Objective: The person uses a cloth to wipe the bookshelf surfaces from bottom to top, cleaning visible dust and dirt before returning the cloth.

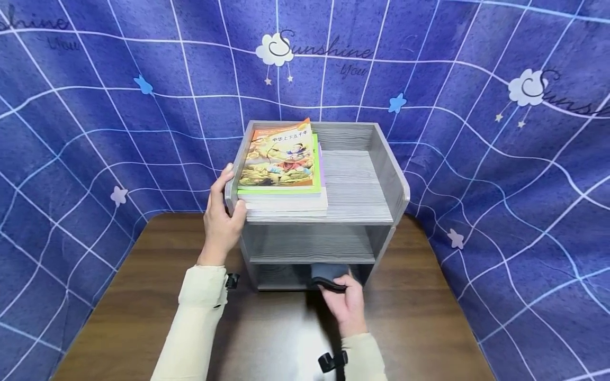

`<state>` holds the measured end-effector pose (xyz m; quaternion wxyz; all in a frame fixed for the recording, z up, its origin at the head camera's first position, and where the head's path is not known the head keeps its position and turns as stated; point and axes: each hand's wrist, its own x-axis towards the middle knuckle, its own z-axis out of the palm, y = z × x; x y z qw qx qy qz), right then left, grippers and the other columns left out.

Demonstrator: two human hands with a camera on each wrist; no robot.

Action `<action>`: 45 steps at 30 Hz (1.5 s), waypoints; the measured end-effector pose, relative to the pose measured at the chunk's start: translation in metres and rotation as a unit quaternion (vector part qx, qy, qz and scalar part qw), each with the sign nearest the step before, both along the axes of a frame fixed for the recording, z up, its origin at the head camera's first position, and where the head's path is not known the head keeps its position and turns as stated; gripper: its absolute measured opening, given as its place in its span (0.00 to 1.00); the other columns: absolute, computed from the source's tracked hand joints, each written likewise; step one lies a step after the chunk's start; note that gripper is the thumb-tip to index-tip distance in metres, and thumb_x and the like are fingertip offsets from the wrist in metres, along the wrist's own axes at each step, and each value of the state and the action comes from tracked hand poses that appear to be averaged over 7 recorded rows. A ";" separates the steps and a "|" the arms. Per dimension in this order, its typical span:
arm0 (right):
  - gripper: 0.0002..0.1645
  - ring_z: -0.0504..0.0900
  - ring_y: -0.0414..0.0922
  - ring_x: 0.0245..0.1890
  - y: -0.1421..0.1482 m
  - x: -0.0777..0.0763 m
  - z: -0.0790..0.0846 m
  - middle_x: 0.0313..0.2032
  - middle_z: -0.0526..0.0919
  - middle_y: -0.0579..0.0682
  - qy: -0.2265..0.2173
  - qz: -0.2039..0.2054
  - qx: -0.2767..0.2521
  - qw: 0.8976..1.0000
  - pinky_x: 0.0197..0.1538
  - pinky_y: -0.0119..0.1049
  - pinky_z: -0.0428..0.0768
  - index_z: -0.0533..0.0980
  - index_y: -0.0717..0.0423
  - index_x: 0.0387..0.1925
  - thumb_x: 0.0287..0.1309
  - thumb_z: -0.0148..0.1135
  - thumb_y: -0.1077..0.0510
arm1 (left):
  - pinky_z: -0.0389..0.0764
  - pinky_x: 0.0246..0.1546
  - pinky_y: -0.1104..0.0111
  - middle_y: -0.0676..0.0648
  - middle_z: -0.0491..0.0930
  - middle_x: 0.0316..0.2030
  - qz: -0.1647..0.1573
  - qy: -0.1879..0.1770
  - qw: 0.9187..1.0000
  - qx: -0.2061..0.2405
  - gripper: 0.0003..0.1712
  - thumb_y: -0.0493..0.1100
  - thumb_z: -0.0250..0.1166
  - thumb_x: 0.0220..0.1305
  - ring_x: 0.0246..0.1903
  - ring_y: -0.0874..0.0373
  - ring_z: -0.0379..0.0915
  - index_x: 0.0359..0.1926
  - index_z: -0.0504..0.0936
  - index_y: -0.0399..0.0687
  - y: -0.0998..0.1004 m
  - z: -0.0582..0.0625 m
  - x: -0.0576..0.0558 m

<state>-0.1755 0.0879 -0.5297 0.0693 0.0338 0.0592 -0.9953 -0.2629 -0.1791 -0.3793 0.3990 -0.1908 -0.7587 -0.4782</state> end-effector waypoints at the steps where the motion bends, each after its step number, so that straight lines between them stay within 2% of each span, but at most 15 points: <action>1: 0.63 0.24 0.53 0.76 0.008 0.001 -0.001 0.76 0.17 0.51 0.001 -0.009 -0.003 1.000 0.72 0.56 0.31 0.22 0.29 0.76 0.46 0.25 0.78 | 0.66 0.60 0.64 0.58 0.66 0.72 0.001 -0.001 1.000 -0.001 0.34 0.44 0.58 0.58 0.70 0.56 0.61 0.69 0.70 0.53 -0.001 0.000 0.001; 7: 0.60 0.23 0.47 0.75 0.039 0.005 -0.007 0.75 0.16 0.47 0.002 -0.037 -0.024 0.999 0.73 0.49 0.28 0.17 0.35 0.75 0.48 0.25 0.76 | 0.65 0.59 0.68 0.59 0.66 0.72 0.004 -0.006 1.000 0.002 0.35 0.43 0.58 0.58 0.70 0.56 0.61 0.69 0.70 0.53 -0.006 0.002 0.003; 10: 0.59 0.27 0.47 0.76 0.039 0.005 -0.011 0.75 0.21 0.47 -0.002 -0.043 -0.018 0.999 0.74 0.48 0.31 0.21 0.37 0.76 0.48 0.25 0.76 | 0.65 0.59 0.68 0.58 0.67 0.71 -0.001 -0.011 1.000 0.007 0.35 0.41 0.59 0.58 0.70 0.56 0.61 0.69 0.70 0.53 -0.003 0.001 0.003; 13: 0.61 0.28 0.49 0.77 0.031 0.005 -0.015 0.76 0.23 0.49 -0.009 -0.063 -0.005 0.998 0.74 0.50 0.32 0.24 0.33 0.77 0.47 0.25 0.77 | 0.64 0.60 0.69 0.57 0.67 0.71 -0.008 -0.012 1.000 0.018 0.35 0.39 0.60 0.57 0.70 0.56 0.61 0.68 0.71 0.53 0.001 0.002 0.002; 17: 0.65 0.28 0.53 0.77 0.005 0.004 -0.019 0.78 0.22 0.51 -0.017 -0.062 0.011 0.998 0.74 0.54 0.34 0.24 0.26 0.77 0.47 0.28 0.79 | 0.63 0.61 0.69 0.56 0.67 0.71 -0.014 -0.007 1.000 0.022 0.35 0.39 0.61 0.57 0.70 0.56 0.62 0.68 0.70 0.51 0.003 0.003 0.001; 22: 0.65 0.27 0.60 0.76 -0.048 0.003 -0.023 0.76 0.17 0.58 -0.026 0.007 0.031 0.999 0.73 0.58 0.36 0.18 0.29 0.75 0.48 0.30 0.79 | 0.63 0.60 0.71 0.59 0.66 0.71 -0.011 -0.013 1.000 0.021 0.35 0.40 0.60 0.58 0.70 0.58 0.62 0.69 0.70 0.53 0.003 0.002 0.001; 26: 0.62 0.38 0.65 0.76 -0.092 0.002 -0.025 0.78 0.30 0.65 -0.014 0.051 0.057 0.997 0.72 0.61 0.42 0.24 0.37 0.78 0.47 0.31 0.78 | 0.63 0.61 0.71 0.59 0.66 0.71 -0.015 -0.014 1.000 0.020 0.35 0.40 0.60 0.58 0.70 0.57 0.61 0.68 0.70 0.54 0.004 0.002 0.002; 29: 0.61 0.46 0.65 0.75 -0.118 -0.001 -0.021 0.77 0.41 0.66 -0.001 0.070 0.067 0.995 0.72 0.61 0.48 0.31 0.41 0.79 0.46 0.32 0.78 | 0.62 0.62 0.70 0.57 0.66 0.72 -0.018 -0.008 1.000 0.019 0.35 0.39 0.59 0.57 0.70 0.56 0.62 0.68 0.70 0.52 0.004 0.001 0.001; 33: 0.60 0.50 0.63 0.74 -0.135 -0.007 -0.016 0.77 0.44 0.65 0.010 0.079 0.064 0.995 0.72 0.60 0.51 0.33 0.42 0.79 0.45 0.32 0.77 | 0.61 0.63 0.69 0.54 0.66 0.72 -0.017 -0.005 1.000 0.023 0.35 0.36 0.59 0.56 0.70 0.55 0.62 0.68 0.69 0.48 0.004 0.000 0.000; 37: 0.61 0.47 0.62 0.75 -0.129 -0.009 -0.013 0.77 0.39 0.63 -0.014 0.072 0.051 0.996 0.72 0.59 0.49 0.31 0.39 0.78 0.44 0.32 0.77 | 0.61 0.63 0.70 0.52 0.66 0.72 -0.020 -0.009 0.999 0.027 0.34 0.35 0.59 0.57 0.70 0.55 0.62 0.68 0.68 0.45 0.006 0.001 0.001; 41: 0.63 0.37 0.62 0.76 -0.116 -0.010 -0.011 0.77 0.24 0.62 -0.042 0.073 0.036 0.996 0.73 0.60 0.44 0.24 0.34 0.77 0.45 0.32 0.77 | 0.62 0.62 0.71 0.55 0.66 0.72 -0.022 -0.011 0.999 0.025 0.35 0.36 0.59 0.57 0.70 0.56 0.62 0.68 0.69 0.49 0.007 0.003 0.003; 45: 0.64 0.33 0.63 0.76 -0.101 -0.010 -0.010 0.76 0.19 0.61 -0.044 0.069 0.029 0.996 0.73 0.60 0.42 0.22 0.32 0.76 0.46 0.31 0.77 | 0.62 0.61 0.71 0.59 0.65 0.72 -0.021 -0.015 0.999 0.021 0.35 0.37 0.59 0.57 0.70 0.57 0.61 0.68 0.69 0.53 0.005 0.003 0.003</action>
